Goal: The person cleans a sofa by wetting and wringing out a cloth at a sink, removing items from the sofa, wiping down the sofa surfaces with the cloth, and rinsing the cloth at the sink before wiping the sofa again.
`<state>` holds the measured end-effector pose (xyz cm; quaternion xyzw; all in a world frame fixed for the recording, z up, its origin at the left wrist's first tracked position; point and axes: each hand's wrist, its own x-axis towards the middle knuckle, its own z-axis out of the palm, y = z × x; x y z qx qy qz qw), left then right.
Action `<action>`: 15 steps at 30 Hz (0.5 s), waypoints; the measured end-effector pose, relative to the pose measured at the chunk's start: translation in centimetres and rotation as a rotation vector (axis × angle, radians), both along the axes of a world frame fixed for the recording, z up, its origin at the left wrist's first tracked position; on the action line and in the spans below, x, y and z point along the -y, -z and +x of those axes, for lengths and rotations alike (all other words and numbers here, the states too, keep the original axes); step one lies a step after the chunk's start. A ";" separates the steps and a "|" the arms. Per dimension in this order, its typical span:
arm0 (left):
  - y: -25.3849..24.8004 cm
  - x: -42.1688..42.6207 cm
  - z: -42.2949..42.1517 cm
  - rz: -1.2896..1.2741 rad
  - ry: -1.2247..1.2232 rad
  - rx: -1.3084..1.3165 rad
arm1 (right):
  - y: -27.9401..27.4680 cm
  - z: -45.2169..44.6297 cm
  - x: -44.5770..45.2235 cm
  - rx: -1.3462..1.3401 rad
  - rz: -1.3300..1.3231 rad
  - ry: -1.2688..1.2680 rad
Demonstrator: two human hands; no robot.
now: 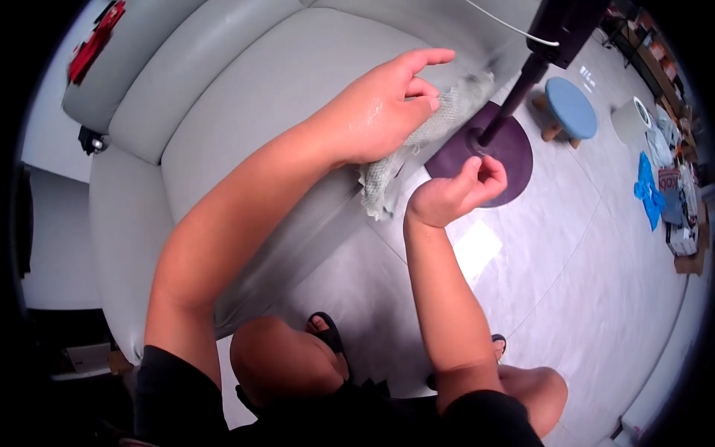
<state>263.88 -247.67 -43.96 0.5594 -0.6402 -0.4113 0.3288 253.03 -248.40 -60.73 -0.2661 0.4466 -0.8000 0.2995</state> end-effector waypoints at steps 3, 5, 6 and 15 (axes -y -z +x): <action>1.4 1.0 -0.8 -0.041 0.036 0.000 | -1.7 -0.8 -1.4 -0.088 0.059 -0.090; 4.4 1.2 -1.3 -0.038 0.037 -0.004 | 1.6 0.6 -1.8 -0.081 0.032 -0.218; 5.9 1.3 -0.9 -0.032 0.043 -0.003 | 4.4 1.8 -2.0 -0.077 0.007 -0.270; 14.2 1.6 9.0 -0.523 -0.353 0.999 | 11.9 10.1 -2.7 0.132 0.181 -0.566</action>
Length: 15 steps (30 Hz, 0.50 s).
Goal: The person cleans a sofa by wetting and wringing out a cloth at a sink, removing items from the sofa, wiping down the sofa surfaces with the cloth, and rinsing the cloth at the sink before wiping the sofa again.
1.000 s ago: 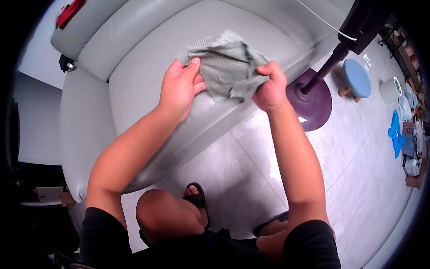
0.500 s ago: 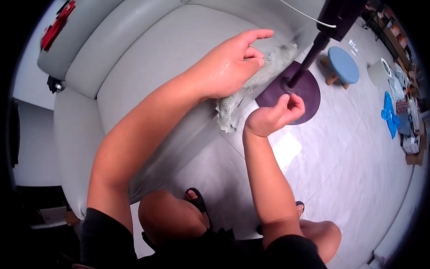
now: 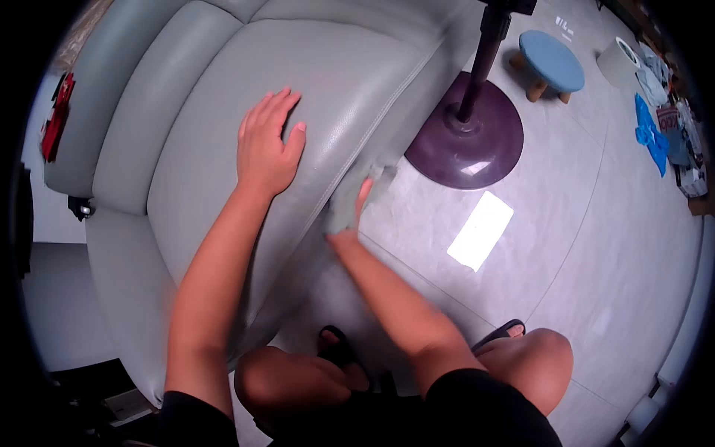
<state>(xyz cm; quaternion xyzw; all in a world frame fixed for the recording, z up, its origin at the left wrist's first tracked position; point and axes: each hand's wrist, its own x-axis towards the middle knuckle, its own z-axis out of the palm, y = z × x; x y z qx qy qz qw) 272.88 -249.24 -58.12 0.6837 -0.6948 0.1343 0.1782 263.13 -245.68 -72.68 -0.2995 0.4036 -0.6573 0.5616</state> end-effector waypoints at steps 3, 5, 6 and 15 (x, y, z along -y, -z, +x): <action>-0.2 0.3 -0.6 -0.018 0.029 -0.066 | 0.5 -2.5 7.9 -0.146 -0.210 0.068; 0.1 0.4 -0.6 -0.052 0.078 -0.104 | 3.6 -3.9 14.9 -0.432 -0.445 0.180; -0.1 0.5 -0.4 -0.046 0.081 -0.101 | 5.2 -4.4 17.8 -0.737 -0.523 0.302; 0.0 0.5 -0.9 -0.018 0.082 -0.068 | 11.3 -2.6 10.9 -3.467 0.624 0.090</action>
